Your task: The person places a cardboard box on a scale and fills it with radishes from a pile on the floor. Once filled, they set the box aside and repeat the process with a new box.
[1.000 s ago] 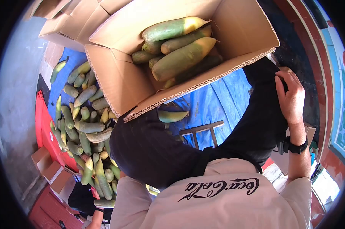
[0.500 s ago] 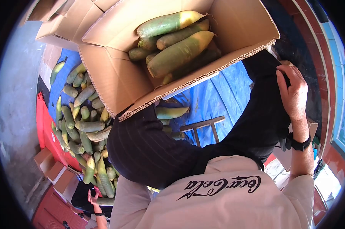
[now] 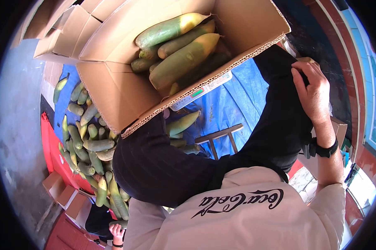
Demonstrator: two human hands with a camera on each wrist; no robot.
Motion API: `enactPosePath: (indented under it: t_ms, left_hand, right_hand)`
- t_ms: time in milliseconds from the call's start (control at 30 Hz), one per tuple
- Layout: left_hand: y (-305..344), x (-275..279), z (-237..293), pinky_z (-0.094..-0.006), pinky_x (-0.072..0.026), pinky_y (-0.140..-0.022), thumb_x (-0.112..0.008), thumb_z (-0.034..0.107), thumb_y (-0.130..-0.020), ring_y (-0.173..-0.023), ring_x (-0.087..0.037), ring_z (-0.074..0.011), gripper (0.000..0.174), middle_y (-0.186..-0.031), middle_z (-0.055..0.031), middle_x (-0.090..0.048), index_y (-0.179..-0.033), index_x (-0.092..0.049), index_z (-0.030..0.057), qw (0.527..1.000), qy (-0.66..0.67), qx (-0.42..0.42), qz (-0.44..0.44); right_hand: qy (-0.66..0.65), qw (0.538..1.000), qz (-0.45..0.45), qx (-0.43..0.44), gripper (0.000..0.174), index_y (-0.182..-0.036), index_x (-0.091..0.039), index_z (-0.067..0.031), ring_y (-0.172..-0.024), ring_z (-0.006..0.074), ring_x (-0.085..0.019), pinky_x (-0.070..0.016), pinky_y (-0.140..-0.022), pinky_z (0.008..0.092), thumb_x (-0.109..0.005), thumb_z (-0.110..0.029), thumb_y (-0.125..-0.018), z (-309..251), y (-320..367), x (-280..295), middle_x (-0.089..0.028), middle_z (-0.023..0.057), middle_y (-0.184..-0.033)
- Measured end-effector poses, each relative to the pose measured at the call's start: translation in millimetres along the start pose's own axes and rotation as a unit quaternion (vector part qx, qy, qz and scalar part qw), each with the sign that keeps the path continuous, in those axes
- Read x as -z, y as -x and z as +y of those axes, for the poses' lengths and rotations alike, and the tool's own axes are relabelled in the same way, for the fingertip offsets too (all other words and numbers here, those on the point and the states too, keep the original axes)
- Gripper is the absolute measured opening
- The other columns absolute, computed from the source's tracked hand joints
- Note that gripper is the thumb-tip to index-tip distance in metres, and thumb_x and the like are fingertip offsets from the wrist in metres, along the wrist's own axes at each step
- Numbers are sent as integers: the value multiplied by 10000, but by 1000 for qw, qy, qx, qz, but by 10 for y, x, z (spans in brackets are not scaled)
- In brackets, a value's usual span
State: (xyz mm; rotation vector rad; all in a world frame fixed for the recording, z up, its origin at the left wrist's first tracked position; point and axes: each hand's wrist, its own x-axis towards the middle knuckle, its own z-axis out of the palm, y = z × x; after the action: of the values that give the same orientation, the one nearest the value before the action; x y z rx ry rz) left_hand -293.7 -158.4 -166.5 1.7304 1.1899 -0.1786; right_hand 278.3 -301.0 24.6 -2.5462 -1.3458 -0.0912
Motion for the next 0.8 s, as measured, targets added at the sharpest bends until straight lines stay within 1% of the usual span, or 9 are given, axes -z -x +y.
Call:
enactPosePath:
  t_ms: [300,433,500,567,600,633,700,767,800]
  left_hand:
    - [105,114,27,-286,-463,-720,-626,228,-834,-814,-615,-153,337,-928,-29,-663,-1082,-609,0,999,-32,-34,11]
    - [165,202,86,-288,-463,-721,-629,229,-831,-813,-615,-154,339,-925,-28,-663,-1080,-610,0,997,-48,-52,35]
    - [189,248,123,-288,-463,-722,-630,230,-829,-812,-615,-154,340,-923,-27,-663,-1079,-610,0,995,-58,-61,47]
    - [215,317,180,-289,-464,-723,-632,231,-828,-812,-615,-154,342,-922,-27,-663,-1079,-611,-1,993,-68,-71,61]
    - [188,359,376,-289,-464,-723,-633,231,-827,-811,-615,-155,342,-921,-26,-663,-1078,-611,-1,992,-74,-76,70]
    - [243,573,580,-298,-457,-779,-677,272,-771,-845,-591,-153,437,-955,-43,-644,-1094,-599,-13,993,-90,73,13]
    - [459,750,1035,-291,-444,-804,-694,302,-746,-887,-568,-146,517,-1011,-65,-619,-1134,-571,-16,974,123,145,121]
    - [602,883,1530,-290,-436,-815,-700,320,-738,-909,-557,-155,566,-1039,-85,-604,-1161,-548,-24,948,163,99,256]
    - [615,980,1635,-292,-435,-816,-710,330,-728,-901,-555,-159,578,-1021,-77,-606,-1155,-551,-25,942,177,56,279]
  right_hand:
    - [-20,999,31,20,109,-854,-617,-30,-792,277,-623,-500,-707,344,-641,-118,-794,-56,47,-21,-643,101,-818]
    - [-38,999,32,16,110,-849,-616,-37,-790,273,-624,-501,-710,344,-645,-125,-790,-60,69,-35,-636,99,-789]
    - [-50,997,55,22,119,-842,-611,-38,-784,271,-622,-499,-710,354,-647,-138,-789,-73,84,-45,-632,96,-777]
    - [-37,996,58,50,126,-826,-601,-39,-778,270,-619,-497,-707,364,-647,-149,-788,-81,79,-35,-625,95,-766]
    - [-44,996,58,46,119,-818,-598,-42,-776,272,-615,-494,-709,371,-641,-149,-788,-95,86,-34,-618,95,-756]
    - [-50,995,68,49,119,-818,-598,-42,-776,272,-615,-494,-709,371,-641,-149,-788,-100,90,-28,-618,95,-756]
    - [-61,995,61,44,110,-824,-602,-45,-774,275,-609,-490,-714,371,-637,-142,-786,-95,100,-21,-614,95,-755]
    - [-72,994,69,42,110,-818,-601,-45,-784,279,-605,-487,-724,376,-634,-145,-787,-82,114,-30,-611,98,-761]
    - [-66,995,66,44,113,-814,-599,-44,-791,281,-604,-486,-729,378,-632,-149,-787,-70,122,-26,-611,101,-766]
